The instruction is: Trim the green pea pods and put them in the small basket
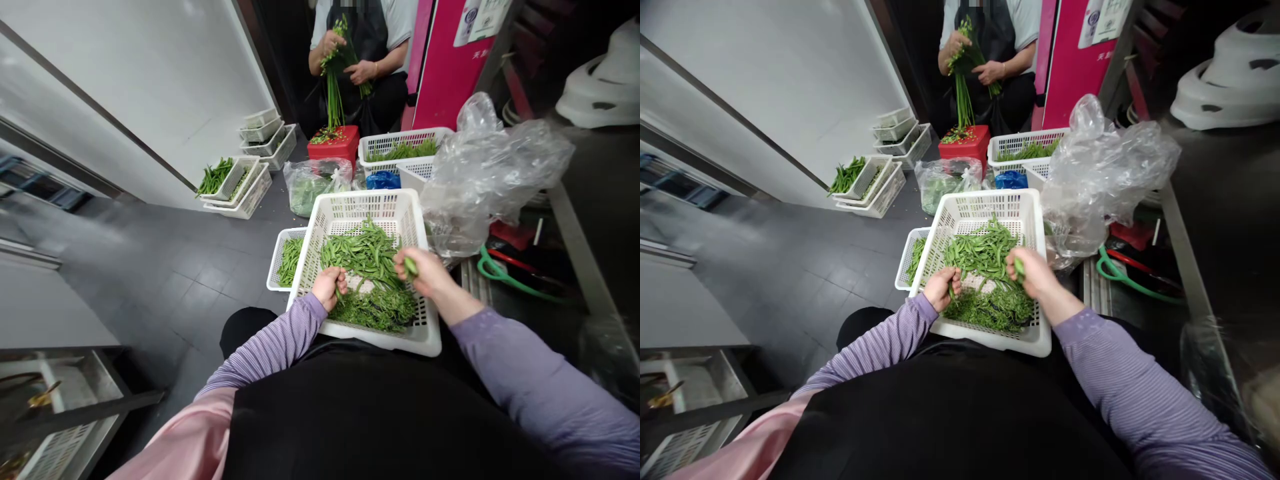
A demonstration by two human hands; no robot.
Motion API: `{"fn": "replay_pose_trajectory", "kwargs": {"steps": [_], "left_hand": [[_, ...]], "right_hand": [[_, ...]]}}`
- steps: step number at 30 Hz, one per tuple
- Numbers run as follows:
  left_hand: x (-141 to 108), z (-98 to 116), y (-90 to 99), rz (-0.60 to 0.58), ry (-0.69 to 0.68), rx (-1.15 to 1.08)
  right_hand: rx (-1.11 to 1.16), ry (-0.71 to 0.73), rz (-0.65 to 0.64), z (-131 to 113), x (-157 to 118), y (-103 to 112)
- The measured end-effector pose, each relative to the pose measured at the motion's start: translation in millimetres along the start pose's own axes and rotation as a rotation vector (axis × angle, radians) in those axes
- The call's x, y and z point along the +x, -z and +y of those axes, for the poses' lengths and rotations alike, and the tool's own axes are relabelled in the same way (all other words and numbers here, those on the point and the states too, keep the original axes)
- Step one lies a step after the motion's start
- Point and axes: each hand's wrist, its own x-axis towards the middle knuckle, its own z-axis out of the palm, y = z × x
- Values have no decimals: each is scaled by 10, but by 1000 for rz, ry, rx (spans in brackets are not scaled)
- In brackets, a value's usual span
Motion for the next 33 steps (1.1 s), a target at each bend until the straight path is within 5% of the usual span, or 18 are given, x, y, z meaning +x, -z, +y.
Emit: {"fn": "replay_pose_trajectory", "kwargs": {"steps": [3, 6, 9, 15, 20, 27, 33], "left_hand": [[-1, 29, -126, -10, -88, -45], [8, -48, -269, 9, -147, -56], [-21, -152, -356, -7, -123, -46], [-126, -105, -357, -30, -47, -55], [-146, 95, -135, 79, -168, 210], [-302, 222, -6, -223, -47, 679], [-339, 283, -29, -315, -35, 688]], "right_hand": [[-383, 46, -160, 227, -188, -302], [-845, 346, -128, 414, -321, -505], [-1064, 438, -103, 451, -326, -501], [-1061, 509, -219, 352, -231, -376], [-1051, 575, -262, 260, -197, -303], [-1105, 603, -292, 225, -199, -254], [-1104, 607, -330, 214, -220, -254]]}}
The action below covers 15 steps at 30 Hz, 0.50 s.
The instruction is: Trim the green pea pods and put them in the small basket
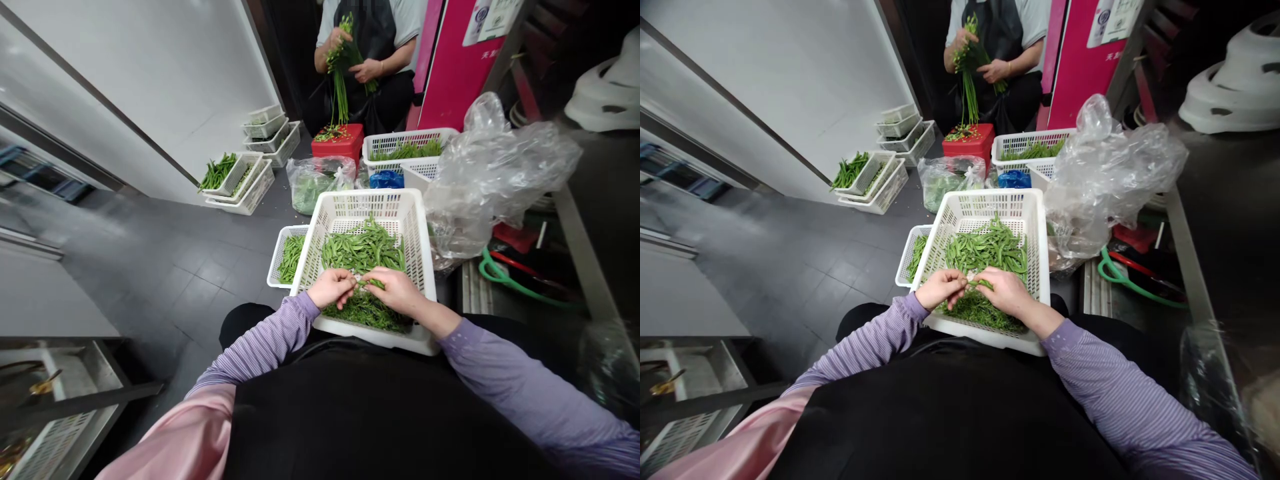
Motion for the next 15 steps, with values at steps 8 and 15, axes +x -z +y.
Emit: {"fn": "replay_pose_trajectory", "kwargs": {"steps": [8, 15], "left_hand": [[60, -180, -98, 9, 95, -219], [107, -691, 79, 81, 346, 307]], "right_hand": [[254, -68, 169, -119, 3, -44], [613, -435, 240, 25, 22, -19]]}}
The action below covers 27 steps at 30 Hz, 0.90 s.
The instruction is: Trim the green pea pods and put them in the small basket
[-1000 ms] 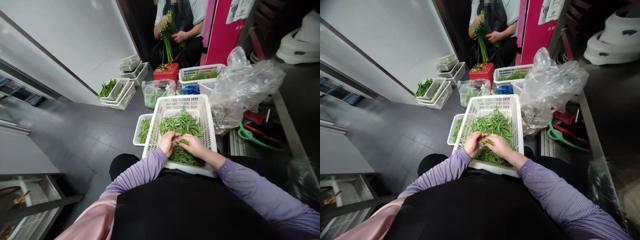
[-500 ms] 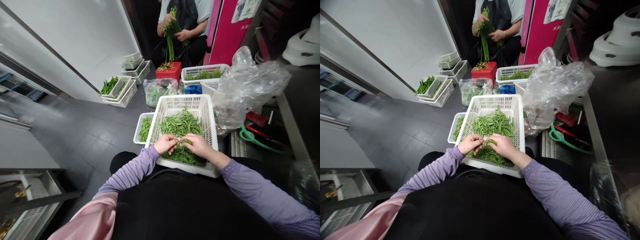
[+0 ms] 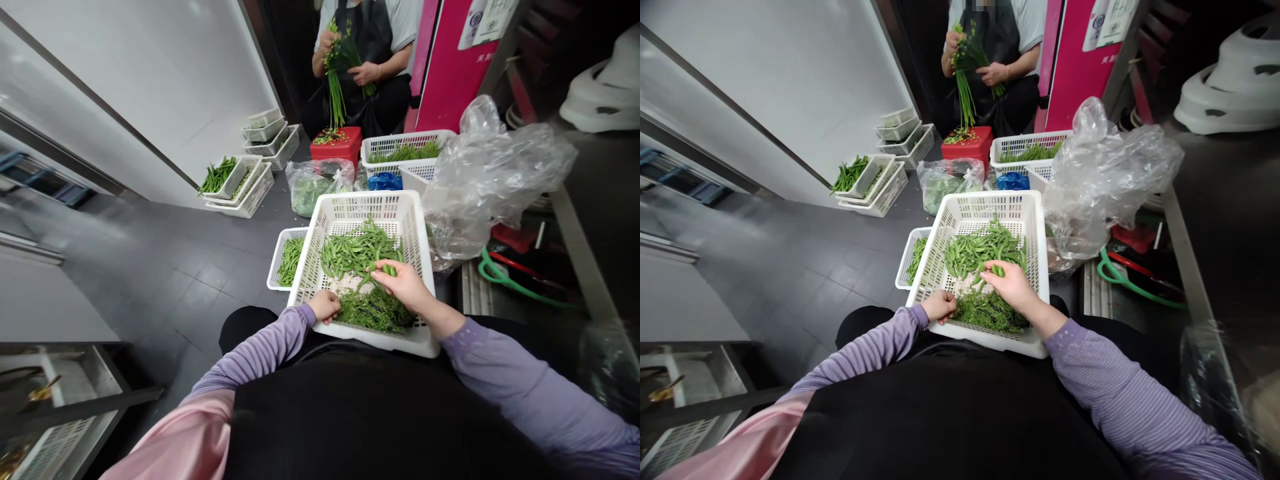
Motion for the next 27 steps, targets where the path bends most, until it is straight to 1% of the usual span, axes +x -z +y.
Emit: {"fn": "replay_pose_trajectory", "kwargs": {"steps": [1, 2, 3, 5, 6, 7, 8, 9, 10, 11, 12, 13, 14, 15, 16, 17, 18, 19, 21, 22, 23, 24, 25, 26, 27], "left_hand": [[-3, -12, 31, -12, -19, 11], [-18, 6, 57, -3, -71, 29], [-43, 53, 78, 32, -150, 61], [-110, 209, 99, 106, -354, 151], [-147, 300, 102, 112, -440, 195], [-183, 385, 104, 90, -493, 229], [-215, 458, 105, 43, -506, 253], [-242, 514, 110, -10, -489, 272], [-261, 550, 119, -54, -460, 294], [-273, 567, 134, -81, -439, 328], [-278, 570, 156, -92, -439, 380], [-280, 564, 184, -95, -456, 450], [-280, 553, 218, -93, -477, 534], [-281, 543, 253, -93, -488, 625], [-285, 537, 288, -94, -482, 719], [-292, 537, 318, -91, -463, 810], [-302, 544, 340, -83, -439, 896], [-315, 558, 353, -75, -423, 975], [-339, 601, 349, -80, -456, 1094], [-346, 626, 334, -84, -505, 1115], [-347, 651, 314, -81, -571, 1106], [-340, 674, 290, -62, -646, 1068], [-325, 694, 262, -24, -720, 1005], [-301, 709, 231, 35, -783, 925], [-269, 720, 197, 113, -827, 841]], "right_hand": [[35, -33, -20, 15, 15, 10], [56, -49, -37, 26, 24, 13], [67, -56, -54, 34, 28, 9], [72, -71, -84, 35, 23, -11], [70, -82, -92, 30, 16, -23], [69, -95, -96, 22, 9, -31], [72, -108, -99, 14, 4, -34], [71, -119, -108, 7, 3, -30], [55, -127, -133, 3, 6, -18], [8, -129, -190, 1, 11, 1], [-88, -131, -280, 3, 18, 24], [-249, -133, -373, 7, 22, 47], [-466, -133, -448, 11, 22, 67], [-711, -127, -493, 13, 15, 80], [-943, -108, -501, 8, 1, 82], [-1125, -62, -473, -3, -21, 73], [-1232, 18, -425, -22, -48, 55], [-1261, 129, -387, -46, -77, 29], [-1175, 376, -379, -93, -125, -25], [-1114, 473, -396, -109, -137, -46], [-1057, 531, -416, -115, -138, -59], [-1003, 546, -431, -112, -126, -63], [-942, 527, -427, -101, -103, -58], [-868, 484, -395, -85, -71, -47], [-786, 417, -330, -68, -34, -32]]}}
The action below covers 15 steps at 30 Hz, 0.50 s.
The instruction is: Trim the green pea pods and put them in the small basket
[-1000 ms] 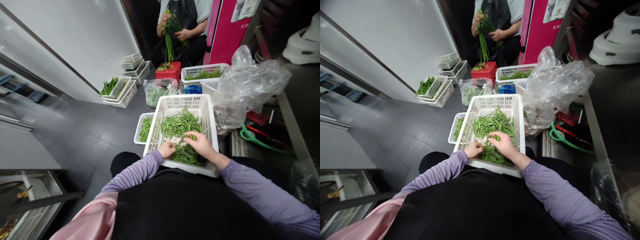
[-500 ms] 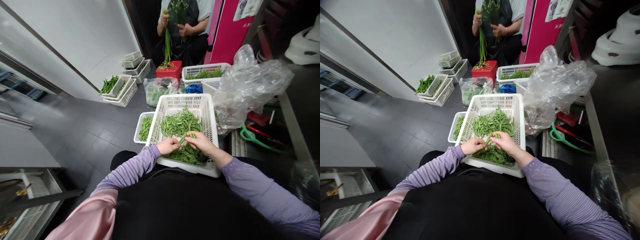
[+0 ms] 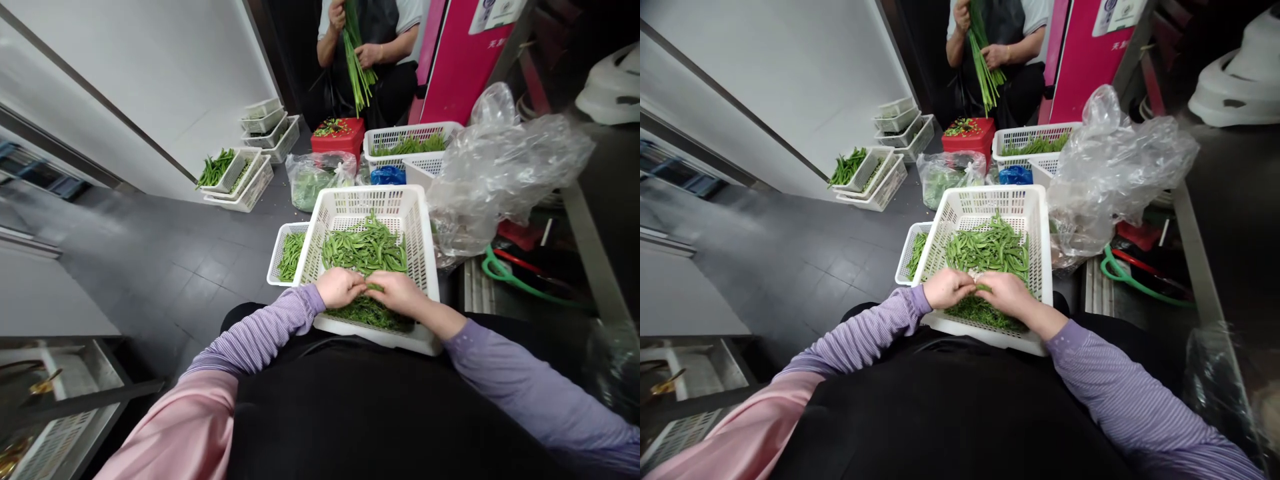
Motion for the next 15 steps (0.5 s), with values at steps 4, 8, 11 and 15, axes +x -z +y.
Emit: {"fn": "replay_pose_trajectory", "kwargs": {"steps": [4, 8, 11, 15], "left_hand": [[157, -3, -188, 311, 103, -36], [180, -113, -420, 127, 241, 73], [61, -299, -616, -302, 364, 155], [79, -530, -906, -310, 452, 155]], "right_hand": [[268, -415, 156, 114, 78, 39], [570, -587, 257, 188, 87, 188], [930, -619, 614, 347, 76, 384], [1408, -717, 800, 553, 110, 530]]}}
